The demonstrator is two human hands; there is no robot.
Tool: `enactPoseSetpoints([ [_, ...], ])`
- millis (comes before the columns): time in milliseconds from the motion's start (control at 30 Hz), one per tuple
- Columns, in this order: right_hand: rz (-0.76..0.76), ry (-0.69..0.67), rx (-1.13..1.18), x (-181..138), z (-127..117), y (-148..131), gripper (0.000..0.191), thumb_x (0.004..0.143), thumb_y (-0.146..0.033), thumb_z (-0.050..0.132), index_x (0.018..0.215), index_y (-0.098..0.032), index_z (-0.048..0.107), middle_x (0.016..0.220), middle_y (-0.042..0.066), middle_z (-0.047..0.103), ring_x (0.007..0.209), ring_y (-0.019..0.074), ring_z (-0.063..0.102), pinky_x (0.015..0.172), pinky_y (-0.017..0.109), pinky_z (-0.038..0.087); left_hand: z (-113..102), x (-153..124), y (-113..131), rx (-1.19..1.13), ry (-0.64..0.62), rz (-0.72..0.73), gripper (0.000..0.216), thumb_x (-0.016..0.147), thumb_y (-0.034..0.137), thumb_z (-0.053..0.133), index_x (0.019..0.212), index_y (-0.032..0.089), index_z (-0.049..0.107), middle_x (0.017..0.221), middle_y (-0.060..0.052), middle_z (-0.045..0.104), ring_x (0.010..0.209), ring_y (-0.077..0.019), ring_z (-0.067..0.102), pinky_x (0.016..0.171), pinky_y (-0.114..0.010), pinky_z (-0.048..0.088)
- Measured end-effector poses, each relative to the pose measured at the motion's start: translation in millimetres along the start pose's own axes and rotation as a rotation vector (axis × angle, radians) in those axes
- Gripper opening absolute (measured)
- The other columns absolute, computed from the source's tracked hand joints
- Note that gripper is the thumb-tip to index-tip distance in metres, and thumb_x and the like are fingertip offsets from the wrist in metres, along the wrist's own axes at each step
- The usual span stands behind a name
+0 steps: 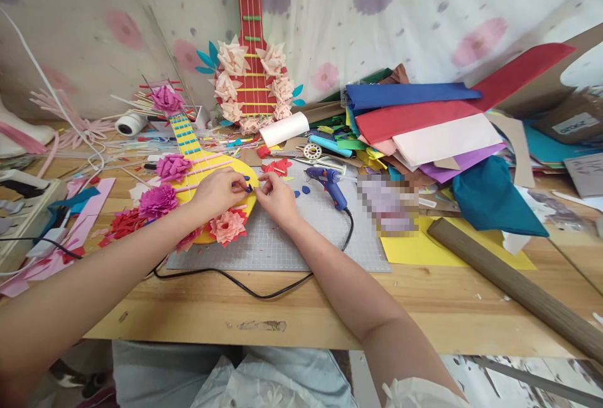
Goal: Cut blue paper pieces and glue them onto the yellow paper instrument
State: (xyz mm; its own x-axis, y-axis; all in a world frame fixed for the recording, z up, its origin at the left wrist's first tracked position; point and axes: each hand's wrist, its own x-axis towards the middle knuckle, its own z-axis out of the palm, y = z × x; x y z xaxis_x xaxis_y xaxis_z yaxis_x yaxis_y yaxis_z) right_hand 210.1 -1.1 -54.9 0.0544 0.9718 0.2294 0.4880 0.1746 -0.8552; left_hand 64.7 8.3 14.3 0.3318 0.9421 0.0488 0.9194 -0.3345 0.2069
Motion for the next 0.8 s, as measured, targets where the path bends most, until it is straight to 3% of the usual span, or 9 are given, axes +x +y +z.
enactPoseSetpoints([
  [167,-0.037,-0.037,-0.054,0.8,-1.4,3.3,0.011,0.071,-0.025,0.055,0.074,-0.019,0.063,0.060,-0.003,0.053,0.059,0.0117,0.048,0.057,0.024,0.035,-1.2,1.2,-1.8,0.018,-0.025,0.004,0.016,0.074,0.028,0.056,0.081,0.021,0.068,0.092,-0.004,0.065,0.091,-0.0196,0.058,0.076,-0.028,0.045],
  [800,-0.042,-0.074,0.006,1.7,3.3,2.9,0.016,0.071,-0.024,0.054,0.080,-0.017,0.066,0.061,-0.003,0.056,0.057,0.0102,0.048,0.057,0.023,0.035,-0.9,1.1,-1.5,0.052,-0.018,-0.004,0.016,0.072,0.026,0.054,0.080,0.021,0.068,0.088,-0.004,0.066,0.087,-0.0199,0.059,0.073,-0.029,0.045],
])
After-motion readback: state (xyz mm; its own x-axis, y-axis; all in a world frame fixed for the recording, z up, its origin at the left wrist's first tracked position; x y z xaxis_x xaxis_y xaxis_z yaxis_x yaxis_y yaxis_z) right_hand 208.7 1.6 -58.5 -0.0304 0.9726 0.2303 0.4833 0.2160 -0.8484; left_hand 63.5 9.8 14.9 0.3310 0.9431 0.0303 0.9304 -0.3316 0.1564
